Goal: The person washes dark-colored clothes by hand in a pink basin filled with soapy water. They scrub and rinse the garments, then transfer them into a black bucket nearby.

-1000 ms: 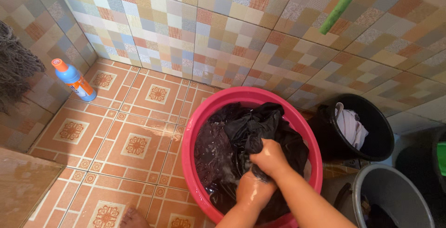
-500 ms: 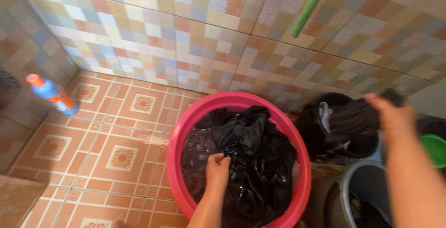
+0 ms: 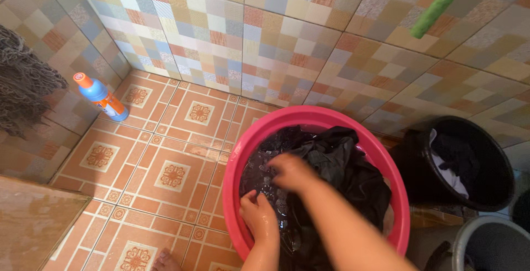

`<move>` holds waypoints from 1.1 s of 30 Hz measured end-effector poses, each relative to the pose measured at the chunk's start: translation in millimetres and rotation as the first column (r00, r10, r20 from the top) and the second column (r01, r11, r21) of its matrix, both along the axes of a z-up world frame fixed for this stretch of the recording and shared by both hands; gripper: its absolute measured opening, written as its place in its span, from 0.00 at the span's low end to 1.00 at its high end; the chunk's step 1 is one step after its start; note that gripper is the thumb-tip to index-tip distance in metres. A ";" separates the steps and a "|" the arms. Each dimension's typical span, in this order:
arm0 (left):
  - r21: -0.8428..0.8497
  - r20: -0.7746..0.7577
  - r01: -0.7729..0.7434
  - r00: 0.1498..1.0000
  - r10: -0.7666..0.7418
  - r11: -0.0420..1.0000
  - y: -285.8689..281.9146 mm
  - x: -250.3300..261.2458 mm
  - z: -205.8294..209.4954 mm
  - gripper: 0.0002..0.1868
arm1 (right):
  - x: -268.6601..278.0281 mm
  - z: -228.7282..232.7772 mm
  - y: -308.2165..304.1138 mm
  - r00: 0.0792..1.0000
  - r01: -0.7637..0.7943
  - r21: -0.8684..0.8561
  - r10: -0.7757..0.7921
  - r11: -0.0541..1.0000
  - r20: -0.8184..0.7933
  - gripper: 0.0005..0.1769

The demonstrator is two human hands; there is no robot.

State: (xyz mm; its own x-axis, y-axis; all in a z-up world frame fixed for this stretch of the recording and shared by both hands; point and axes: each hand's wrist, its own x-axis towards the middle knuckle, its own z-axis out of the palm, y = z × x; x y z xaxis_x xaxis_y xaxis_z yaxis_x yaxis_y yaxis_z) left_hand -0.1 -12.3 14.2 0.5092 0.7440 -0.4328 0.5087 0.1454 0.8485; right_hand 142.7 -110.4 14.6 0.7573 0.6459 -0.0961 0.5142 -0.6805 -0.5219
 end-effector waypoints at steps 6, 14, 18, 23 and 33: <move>0.063 0.190 -0.088 0.979 0.075 0.994 24.9 9.7 21.0 0.17 | -115.8 -81.7 56.9 0.941 -0.020 -0.420 -0.126 0.907 -0.315 0.24; -0.100 0.165 -0.109 0.978 0.124 0.989 37.5 11.7 -20.5 0.19 | -102.1 3.0 12.6 0.677 0.602 0.192 -0.368 0.775 -0.638 0.22; -0.257 -0.125 0.005 0.991 -0.039 0.966 33.7 10.1 6.6 0.27 | -94.1 126.7 1.3 0.563 0.773 0.348 -0.322 0.531 -0.761 0.24; -0.874 0.117 0.164 0.985 -0.128 0.458 35.3 5.1 82.3 0.29 | -102.4 260.1 -4.3 0.688 0.682 0.581 -0.121 0.445 -0.716 0.19; -0.271 0.067 0.368 0.929 -0.363 0.889 44.7 17.4 73.9 0.30 | -92.4 298.4 0.3 0.855 0.518 0.358 -0.468 0.777 -0.224 0.11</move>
State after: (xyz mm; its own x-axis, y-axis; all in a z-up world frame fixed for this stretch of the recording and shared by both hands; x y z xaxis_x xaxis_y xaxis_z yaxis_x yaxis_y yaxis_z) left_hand 17.2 32.5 88.1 0.7298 0.3568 -0.5832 0.5591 0.1796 0.8095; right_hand 50.3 -110.1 313.0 0.9819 0.1879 -0.0255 0.0835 -0.5491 -0.8316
